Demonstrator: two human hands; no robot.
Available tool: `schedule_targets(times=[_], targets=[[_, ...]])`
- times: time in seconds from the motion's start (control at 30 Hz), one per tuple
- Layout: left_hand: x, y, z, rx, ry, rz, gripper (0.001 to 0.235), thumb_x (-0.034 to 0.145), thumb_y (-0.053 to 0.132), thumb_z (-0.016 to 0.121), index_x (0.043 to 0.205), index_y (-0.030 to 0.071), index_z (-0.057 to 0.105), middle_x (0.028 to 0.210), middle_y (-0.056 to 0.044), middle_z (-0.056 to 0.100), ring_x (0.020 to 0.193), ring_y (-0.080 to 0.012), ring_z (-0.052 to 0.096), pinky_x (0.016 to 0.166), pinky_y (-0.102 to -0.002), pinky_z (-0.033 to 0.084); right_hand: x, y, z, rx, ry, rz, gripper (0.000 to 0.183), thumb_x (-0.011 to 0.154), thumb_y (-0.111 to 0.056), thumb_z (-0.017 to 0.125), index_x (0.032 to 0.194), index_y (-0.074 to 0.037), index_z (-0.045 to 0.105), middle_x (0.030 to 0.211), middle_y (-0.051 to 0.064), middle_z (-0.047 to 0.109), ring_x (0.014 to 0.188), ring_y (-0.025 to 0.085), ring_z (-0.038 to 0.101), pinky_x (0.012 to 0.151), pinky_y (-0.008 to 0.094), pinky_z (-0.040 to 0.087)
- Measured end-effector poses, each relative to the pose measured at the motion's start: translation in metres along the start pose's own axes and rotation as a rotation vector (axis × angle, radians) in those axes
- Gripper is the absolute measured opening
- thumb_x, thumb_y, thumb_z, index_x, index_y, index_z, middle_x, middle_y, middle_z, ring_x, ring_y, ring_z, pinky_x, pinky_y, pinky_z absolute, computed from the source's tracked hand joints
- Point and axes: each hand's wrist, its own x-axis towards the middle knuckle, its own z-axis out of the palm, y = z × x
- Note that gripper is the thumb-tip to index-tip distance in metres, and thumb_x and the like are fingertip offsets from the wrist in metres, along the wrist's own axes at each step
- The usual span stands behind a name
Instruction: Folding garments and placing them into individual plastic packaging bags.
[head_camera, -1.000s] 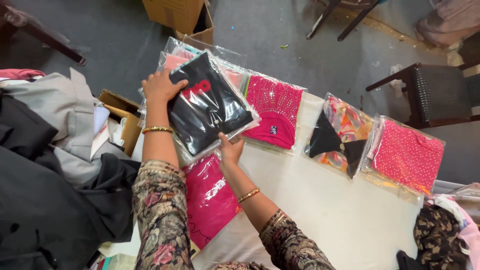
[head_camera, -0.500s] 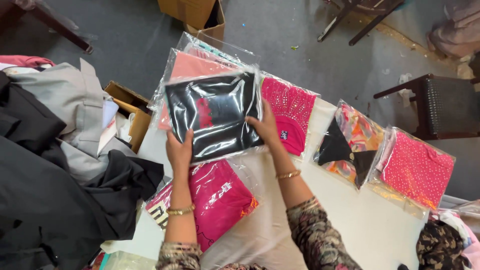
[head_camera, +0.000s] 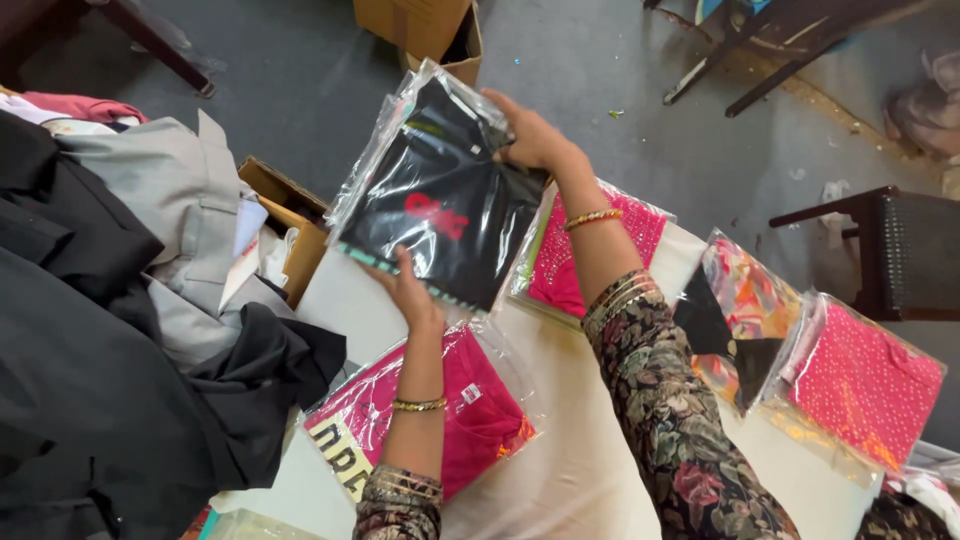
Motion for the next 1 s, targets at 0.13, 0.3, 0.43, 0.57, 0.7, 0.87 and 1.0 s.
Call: schedule_targets(times=[0.13, 0.3, 0.43, 0.57, 0.7, 0.87, 1.0], targets=[[0.001, -0.003, 0.005, 0.052, -0.057, 0.036, 0.099, 0.095, 0.019, 0.069, 0.165, 0.016, -0.001, 0.174, -0.011, 0.006, 0.157, -0.0285, 0.018, 0.126, -0.042, 0.017, 0.026, 0.041, 0.0, -0.031, 0.041, -0.113, 0.107, 0.074, -0.009, 0.084, 0.163, -0.025, 0.028, 0.133, 0.023, 0.066, 0.127, 0.042, 0.061, 0.107, 0.045, 0.049], [-0.003, -0.015, 0.007, 0.052, -0.069, 0.067, 0.101, 0.096, 0.021, 0.066, 0.164, 0.015, -0.008, 0.173, -0.01, -0.006, 0.158, -0.027, 0.007, 0.127, -0.041, 0.016, 0.012, 0.039, 0.001, 0.012, 0.228, 0.012, 0.103, 0.073, -0.022, 0.09, 0.157, -0.024, 0.03, 0.137, 0.015, 0.065, 0.121, 0.037, 0.064, 0.101, 0.044, 0.049], [0.002, -0.04, 0.006, 0.063, -0.051, 0.132, 0.098, 0.1, 0.023, 0.066, 0.166, 0.012, -0.006, 0.176, -0.012, -0.005, 0.161, -0.0285, 0.008, 0.129, -0.041, 0.013, 0.003, 0.045, 0.007, -0.084, 0.054, 0.246, 0.074, 0.092, -0.035, 0.079, 0.159, -0.028, 0.047, 0.134, 0.018, 0.069, 0.125, 0.036, 0.066, 0.108, 0.044, 0.049], [-0.002, -0.031, -0.021, 0.119, -0.028, 0.159, 0.098, 0.099, 0.02, 0.07, 0.166, 0.013, -0.002, 0.175, -0.015, -0.003, 0.162, -0.0286, 0.005, 0.128, -0.043, 0.01, -0.03, 0.037, 0.023, -0.134, 0.387, -0.116, 0.069, 0.09, -0.029, 0.081, 0.15, -0.014, 0.051, 0.138, 0.02, 0.063, 0.125, 0.041, 0.058, 0.104, 0.045, 0.046], [-0.022, 0.009, -0.087, 0.306, -0.074, 0.21, 0.088, 0.099, 0.018, 0.069, 0.166, 0.013, 0.011, 0.169, -0.016, 0.013, 0.156, -0.0283, 0.018, 0.126, -0.044, 0.019, -0.128, 0.006, 0.074, 0.021, 0.832, -0.26, 0.037, 0.1, -0.005, 0.072, 0.136, -0.002, 0.061, 0.131, 0.019, 0.068, 0.12, 0.035, 0.065, 0.105, 0.041, 0.049], [-0.081, 0.052, -0.208, 0.85, -0.114, 0.378, 0.056, 0.102, 0.016, 0.065, 0.153, 0.011, 0.044, 0.151, -0.013, 0.04, 0.139, -0.0278, 0.045, 0.119, -0.044, 0.035, -0.284, 0.033, 0.215, 0.105, 0.778, 0.065, 0.029, 0.093, -0.006, 0.073, 0.121, -0.004, 0.066, 0.118, 0.016, 0.069, 0.112, 0.034, 0.066, 0.099, 0.042, 0.051], [-0.135, 0.064, -0.261, 1.111, 0.069, 0.3, 0.057, 0.093, 0.015, 0.068, 0.146, 0.008, 0.049, 0.144, -0.015, 0.04, 0.132, -0.0323, 0.042, 0.112, -0.048, 0.037, -0.377, 0.015, 0.274, 0.115, 0.697, 0.286, 0.038, 0.089, -0.014, 0.076, 0.124, -0.005, 0.067, 0.124, 0.015, 0.068, 0.118, 0.034, 0.061, 0.103, 0.042, 0.046]])
